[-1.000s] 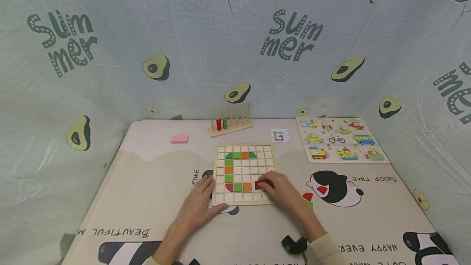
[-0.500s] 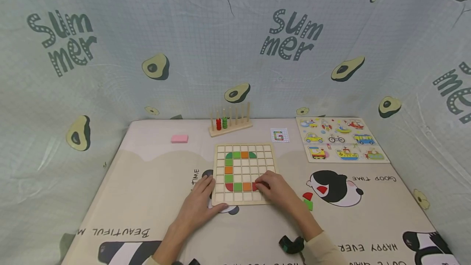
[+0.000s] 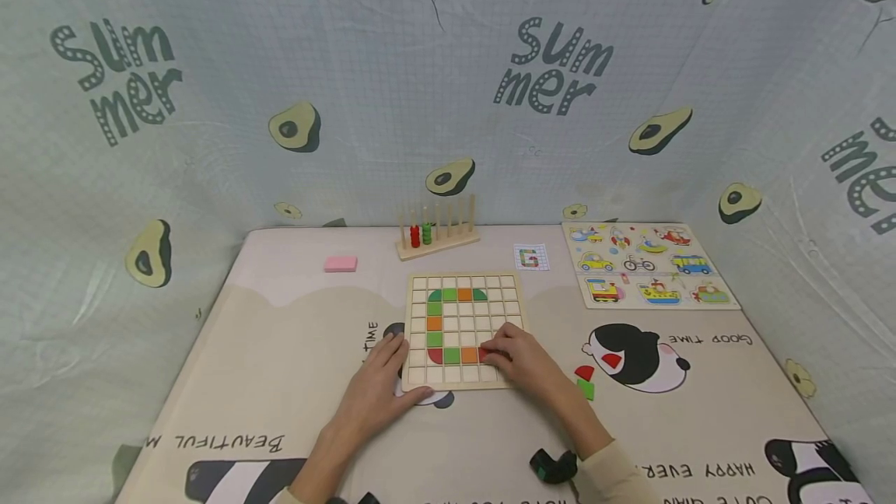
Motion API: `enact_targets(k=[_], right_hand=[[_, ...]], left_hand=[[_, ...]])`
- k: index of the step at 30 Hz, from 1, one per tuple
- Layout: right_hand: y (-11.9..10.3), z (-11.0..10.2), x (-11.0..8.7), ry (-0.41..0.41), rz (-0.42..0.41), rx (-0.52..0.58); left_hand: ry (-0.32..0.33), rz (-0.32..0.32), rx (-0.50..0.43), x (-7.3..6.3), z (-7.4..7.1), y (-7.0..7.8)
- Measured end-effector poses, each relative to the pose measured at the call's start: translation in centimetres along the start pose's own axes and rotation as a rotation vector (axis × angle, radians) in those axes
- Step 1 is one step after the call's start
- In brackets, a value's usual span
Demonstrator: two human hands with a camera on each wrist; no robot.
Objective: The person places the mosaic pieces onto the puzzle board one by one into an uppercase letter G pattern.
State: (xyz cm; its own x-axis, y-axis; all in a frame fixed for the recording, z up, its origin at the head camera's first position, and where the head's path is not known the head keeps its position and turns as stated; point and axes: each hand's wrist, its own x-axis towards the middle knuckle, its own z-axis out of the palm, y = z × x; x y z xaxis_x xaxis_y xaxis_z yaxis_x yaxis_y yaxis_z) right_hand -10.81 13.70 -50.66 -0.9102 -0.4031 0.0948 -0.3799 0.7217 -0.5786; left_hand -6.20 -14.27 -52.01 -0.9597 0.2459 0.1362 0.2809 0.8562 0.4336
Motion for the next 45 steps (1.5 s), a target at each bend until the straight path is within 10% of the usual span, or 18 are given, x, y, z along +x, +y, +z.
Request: enact_targets(k=[45], right_hand=[[3.8,-4.9,-3.8,0.126,0.138,0.004]], left_hand=[[0.002,0.007,-0.001,0.0,-0.1,0.0]])
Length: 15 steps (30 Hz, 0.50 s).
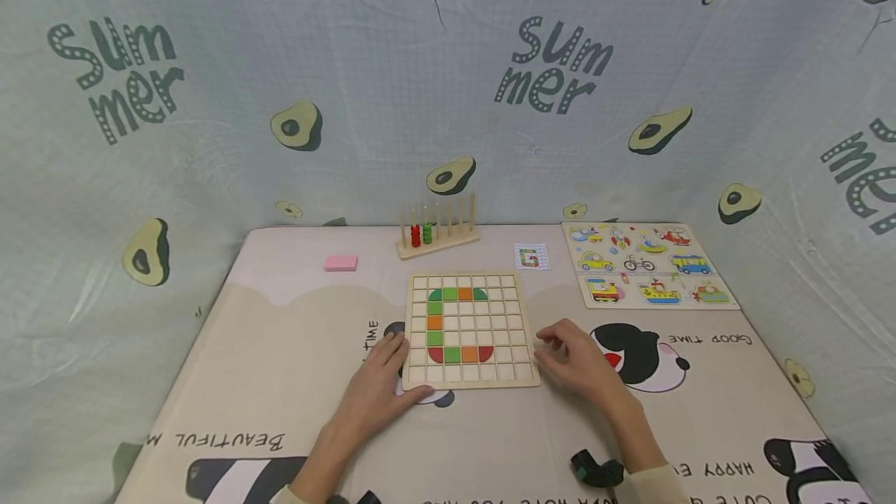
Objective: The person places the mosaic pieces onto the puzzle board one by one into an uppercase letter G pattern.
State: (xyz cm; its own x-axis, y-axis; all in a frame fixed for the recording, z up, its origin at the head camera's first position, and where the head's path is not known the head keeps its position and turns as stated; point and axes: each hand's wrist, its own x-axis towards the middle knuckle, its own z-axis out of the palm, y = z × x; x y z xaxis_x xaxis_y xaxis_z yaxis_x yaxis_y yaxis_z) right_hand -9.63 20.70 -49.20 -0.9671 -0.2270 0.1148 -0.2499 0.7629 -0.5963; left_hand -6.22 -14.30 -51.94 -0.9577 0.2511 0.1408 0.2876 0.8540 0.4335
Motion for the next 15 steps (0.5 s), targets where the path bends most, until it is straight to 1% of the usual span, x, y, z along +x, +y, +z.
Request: enact_targets(k=[5,7,15], right_hand=[[1.0,-0.4,-0.6,0.039,-0.041,-0.011],[1.5,-0.5,-0.9,0.047,-0.043,-0.016],[2.4,-1.3,-2.4,0.028,0.033,-0.044]], left_hand=[[-0.002,-0.001,-0.007,0.0,0.0,0.0],[-0.003,0.0,-0.006,0.0,0.0,0.0],[-0.002,-0.005,0.003,0.1,0.0,0.0]])
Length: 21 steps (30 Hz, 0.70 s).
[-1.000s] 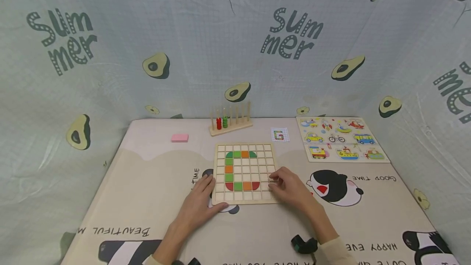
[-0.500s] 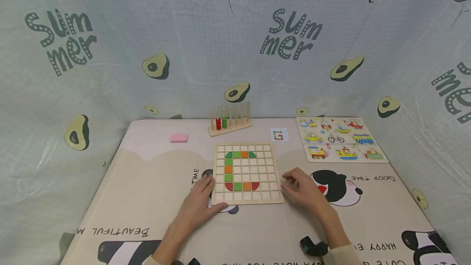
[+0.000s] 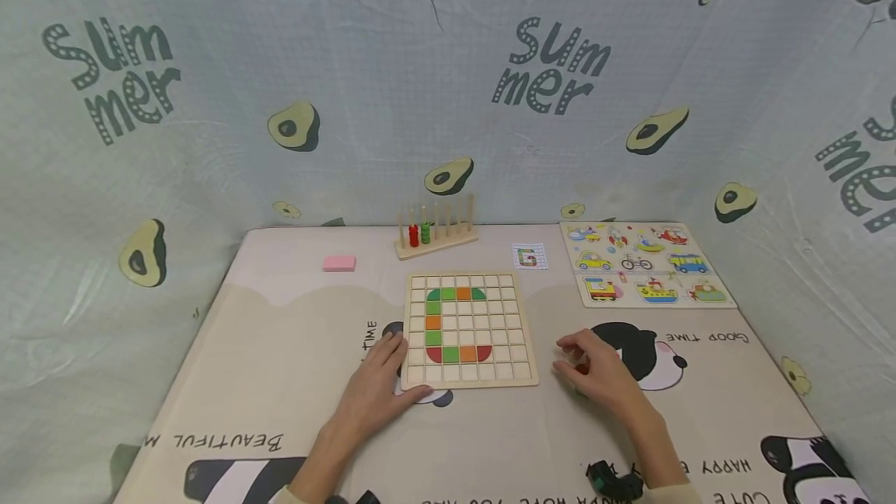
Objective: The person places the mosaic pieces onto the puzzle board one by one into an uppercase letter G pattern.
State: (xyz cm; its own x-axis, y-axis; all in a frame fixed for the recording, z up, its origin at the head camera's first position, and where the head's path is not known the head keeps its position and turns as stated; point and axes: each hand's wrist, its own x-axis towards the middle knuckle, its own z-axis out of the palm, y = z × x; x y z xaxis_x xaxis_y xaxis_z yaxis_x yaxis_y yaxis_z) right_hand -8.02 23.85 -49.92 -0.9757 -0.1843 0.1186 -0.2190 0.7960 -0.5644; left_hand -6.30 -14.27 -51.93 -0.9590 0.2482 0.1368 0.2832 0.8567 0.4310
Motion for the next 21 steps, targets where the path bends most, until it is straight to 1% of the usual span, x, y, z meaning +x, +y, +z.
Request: enact_targets(k=[3,7,8,10,14,16,18,21], right_hand=[[0.3,-0.2,-0.4,0.016,-0.019,-0.011],[0.9,-0.4,-1.0,0.051,-0.066,-0.02],[1.1,-0.5,-1.2,0.051,-0.063,-0.025],[1.3,-0.6,-1.4,0.041,-0.049,-0.031],[1.6,-1.0,-1.9,-0.008,0.014,-0.024],[1.7,-1.2,-2.2,-0.029,0.033,-0.011],[1.9,-1.3,-2.5,-0.047,0.037,0.003],[2.0,-1.4,-2.7,-0.062,0.019,0.016]], left_hand=[[0.003,-0.001,0.003,0.0,0.0,0.0],[0.002,0.0,0.004,0.0,0.0,0.0],[0.004,0.004,0.005,0.0,0.0,0.0],[0.004,0.006,0.008,0.0,-0.1,0.0],[0.009,0.013,0.009,0.0,-0.1,0.0],[0.005,0.01,0.008,0.0,-0.1,0.0],[0.004,0.01,0.009,0.0,0.0,-0.1],[0.004,0.01,0.009,0.0,0.1,-0.1]])
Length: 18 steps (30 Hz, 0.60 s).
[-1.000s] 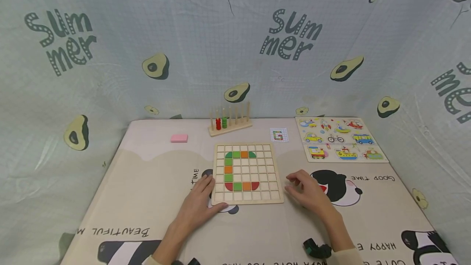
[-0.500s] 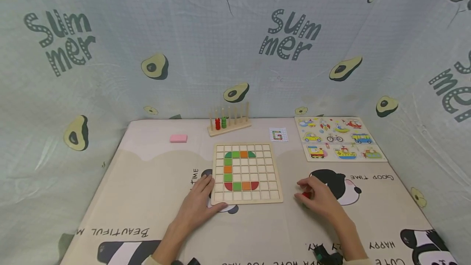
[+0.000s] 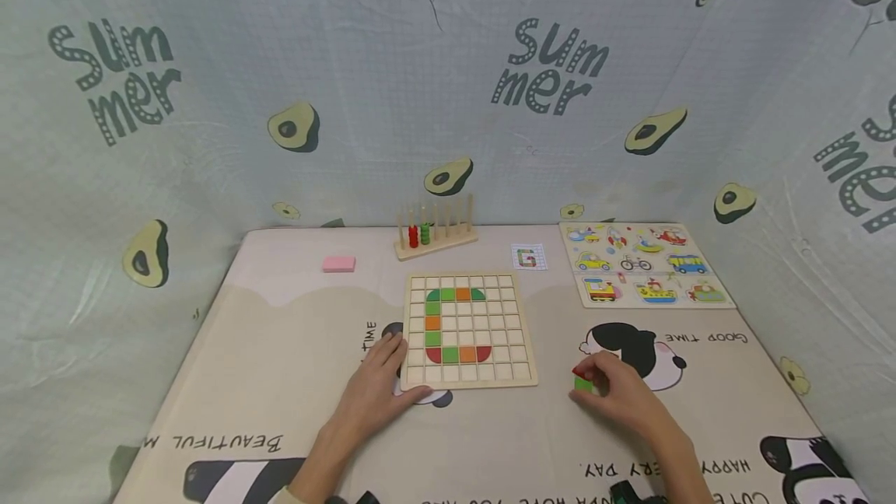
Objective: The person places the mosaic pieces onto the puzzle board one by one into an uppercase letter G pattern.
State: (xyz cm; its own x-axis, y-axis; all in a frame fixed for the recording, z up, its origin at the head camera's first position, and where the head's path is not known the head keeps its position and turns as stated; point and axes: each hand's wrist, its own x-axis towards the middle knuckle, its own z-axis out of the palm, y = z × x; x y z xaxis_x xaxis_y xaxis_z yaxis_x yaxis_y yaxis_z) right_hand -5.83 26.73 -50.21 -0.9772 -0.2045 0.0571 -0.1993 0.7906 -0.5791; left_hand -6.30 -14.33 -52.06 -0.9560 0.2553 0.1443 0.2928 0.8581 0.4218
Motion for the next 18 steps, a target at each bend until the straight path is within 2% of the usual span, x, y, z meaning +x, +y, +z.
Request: enact_targets(k=[13,18], right_hand=[[0.15,-0.07,-0.16,0.005,-0.059,-0.001],[0.15,-0.24,-0.01,-0.025,-0.046,0.006]], left_hand=[[0.009,0.0,-0.003,-0.01,-0.01,0.02],[0.026,0.015,0.006,-0.02,-0.03,-0.02]])
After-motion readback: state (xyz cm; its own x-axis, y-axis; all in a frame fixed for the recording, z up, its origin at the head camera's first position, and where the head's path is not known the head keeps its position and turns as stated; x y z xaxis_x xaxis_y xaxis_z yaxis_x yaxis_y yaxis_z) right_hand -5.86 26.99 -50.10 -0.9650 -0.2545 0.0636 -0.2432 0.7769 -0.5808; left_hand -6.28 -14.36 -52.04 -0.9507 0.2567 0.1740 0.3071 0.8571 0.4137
